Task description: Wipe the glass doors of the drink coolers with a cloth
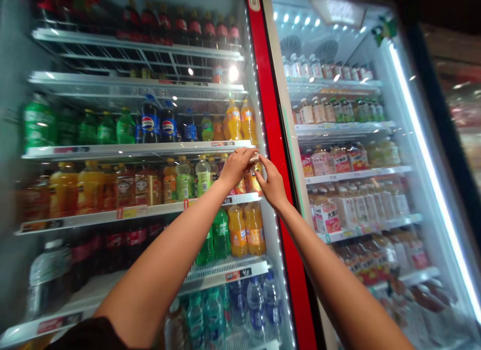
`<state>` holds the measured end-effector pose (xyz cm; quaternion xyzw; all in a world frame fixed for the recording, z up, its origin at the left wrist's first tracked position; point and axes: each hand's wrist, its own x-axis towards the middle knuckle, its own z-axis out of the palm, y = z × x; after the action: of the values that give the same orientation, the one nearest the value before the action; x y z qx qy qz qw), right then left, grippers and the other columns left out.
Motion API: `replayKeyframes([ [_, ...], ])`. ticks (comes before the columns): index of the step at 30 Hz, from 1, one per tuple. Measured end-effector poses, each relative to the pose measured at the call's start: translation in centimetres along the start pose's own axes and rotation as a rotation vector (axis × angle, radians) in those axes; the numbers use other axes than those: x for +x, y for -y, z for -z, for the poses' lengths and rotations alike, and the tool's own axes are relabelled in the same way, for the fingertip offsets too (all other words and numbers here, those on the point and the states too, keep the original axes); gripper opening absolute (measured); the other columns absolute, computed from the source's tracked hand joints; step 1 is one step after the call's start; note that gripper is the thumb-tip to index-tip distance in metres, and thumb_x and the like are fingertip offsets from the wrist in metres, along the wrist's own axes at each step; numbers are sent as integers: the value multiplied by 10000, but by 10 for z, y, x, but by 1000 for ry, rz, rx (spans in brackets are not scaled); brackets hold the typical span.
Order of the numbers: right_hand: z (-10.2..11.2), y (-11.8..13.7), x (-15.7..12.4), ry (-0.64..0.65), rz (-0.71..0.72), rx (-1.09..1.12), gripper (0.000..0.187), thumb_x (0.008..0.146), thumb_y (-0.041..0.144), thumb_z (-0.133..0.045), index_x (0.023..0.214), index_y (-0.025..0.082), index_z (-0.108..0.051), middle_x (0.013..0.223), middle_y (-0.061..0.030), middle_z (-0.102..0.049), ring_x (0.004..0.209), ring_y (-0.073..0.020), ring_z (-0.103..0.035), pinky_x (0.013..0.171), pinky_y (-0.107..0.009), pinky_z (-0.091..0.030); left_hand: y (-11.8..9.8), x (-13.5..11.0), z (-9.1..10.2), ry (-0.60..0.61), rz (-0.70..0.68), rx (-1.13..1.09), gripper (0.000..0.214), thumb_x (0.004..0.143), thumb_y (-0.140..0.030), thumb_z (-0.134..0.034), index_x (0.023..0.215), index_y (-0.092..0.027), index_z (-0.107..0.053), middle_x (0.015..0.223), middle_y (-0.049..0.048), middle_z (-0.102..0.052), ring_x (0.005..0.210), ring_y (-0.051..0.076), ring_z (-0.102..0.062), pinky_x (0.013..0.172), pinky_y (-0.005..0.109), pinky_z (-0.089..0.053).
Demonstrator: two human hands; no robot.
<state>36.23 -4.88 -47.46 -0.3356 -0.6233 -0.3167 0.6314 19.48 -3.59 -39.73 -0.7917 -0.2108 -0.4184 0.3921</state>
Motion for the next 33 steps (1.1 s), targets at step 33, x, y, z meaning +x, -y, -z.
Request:
replayKeyframes([
  [33, -24, -5, -3, 30, 79, -182, 655, 1024, 206, -505, 1675, 245, -441, 1749, -96, -430, 1631, -308, -392, 1356, -599, -360, 51, -100, 11, 21, -135, 131, 610, 1101, -273, -359, 1706, -202, -361, 1763, 34, -360, 1663, 190, -304, 1373, 406, -289],
])
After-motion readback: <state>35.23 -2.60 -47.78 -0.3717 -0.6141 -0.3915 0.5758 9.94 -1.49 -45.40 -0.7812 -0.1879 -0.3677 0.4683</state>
